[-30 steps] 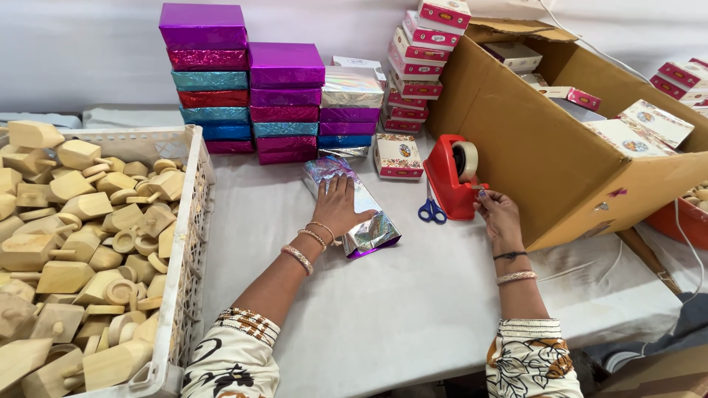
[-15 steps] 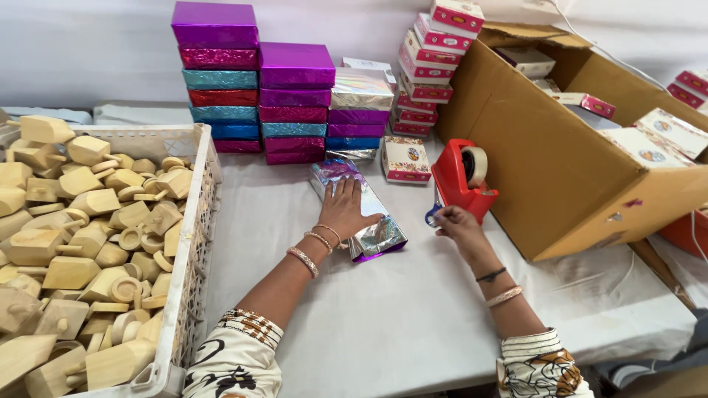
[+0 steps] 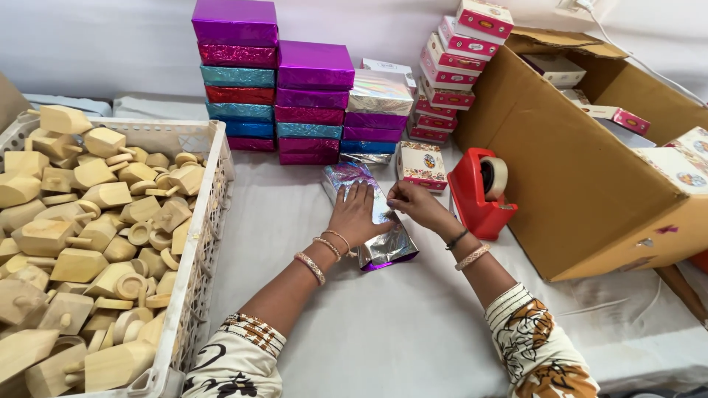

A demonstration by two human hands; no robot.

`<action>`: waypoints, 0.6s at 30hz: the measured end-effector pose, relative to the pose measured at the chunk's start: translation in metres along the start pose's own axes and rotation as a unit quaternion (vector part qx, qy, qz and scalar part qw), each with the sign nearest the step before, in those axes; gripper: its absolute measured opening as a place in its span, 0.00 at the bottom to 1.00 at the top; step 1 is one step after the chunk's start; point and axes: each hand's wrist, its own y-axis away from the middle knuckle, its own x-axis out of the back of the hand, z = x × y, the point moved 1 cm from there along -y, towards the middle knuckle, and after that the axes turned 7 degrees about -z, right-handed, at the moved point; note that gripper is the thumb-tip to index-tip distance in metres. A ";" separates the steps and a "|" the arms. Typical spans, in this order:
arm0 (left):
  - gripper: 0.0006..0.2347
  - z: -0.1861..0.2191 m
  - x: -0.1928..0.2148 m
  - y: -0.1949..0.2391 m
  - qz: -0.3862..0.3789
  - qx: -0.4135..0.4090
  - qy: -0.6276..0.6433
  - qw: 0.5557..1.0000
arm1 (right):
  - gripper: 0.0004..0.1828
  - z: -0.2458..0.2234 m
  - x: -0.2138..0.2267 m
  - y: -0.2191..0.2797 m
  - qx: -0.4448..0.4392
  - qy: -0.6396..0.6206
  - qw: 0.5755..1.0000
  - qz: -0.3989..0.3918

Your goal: The person wraps a small rectangular box with shiny purple foil paper. They fold the paper around the box, crease the edges, and secure the wrapping with clear tape from a red dispenser. The wrapped box is then placed on a stack of other wrapped boxes.

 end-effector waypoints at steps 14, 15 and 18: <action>0.47 0.000 0.000 -0.001 -0.039 0.011 -0.010 0.999 | 0.07 -0.002 -0.002 -0.024 -0.002 0.087 0.996 -0.019; 0.47 0.000 0.000 -0.002 -0.037 0.010 -0.010 0.999 | 0.07 -0.001 -0.001 -0.025 -0.002 0.083 0.996 -0.023; 0.46 -0.001 -0.002 -0.002 -0.038 0.008 -0.013 0.999 | 0.06 0.004 -0.001 -0.028 0.006 0.066 0.997 -0.026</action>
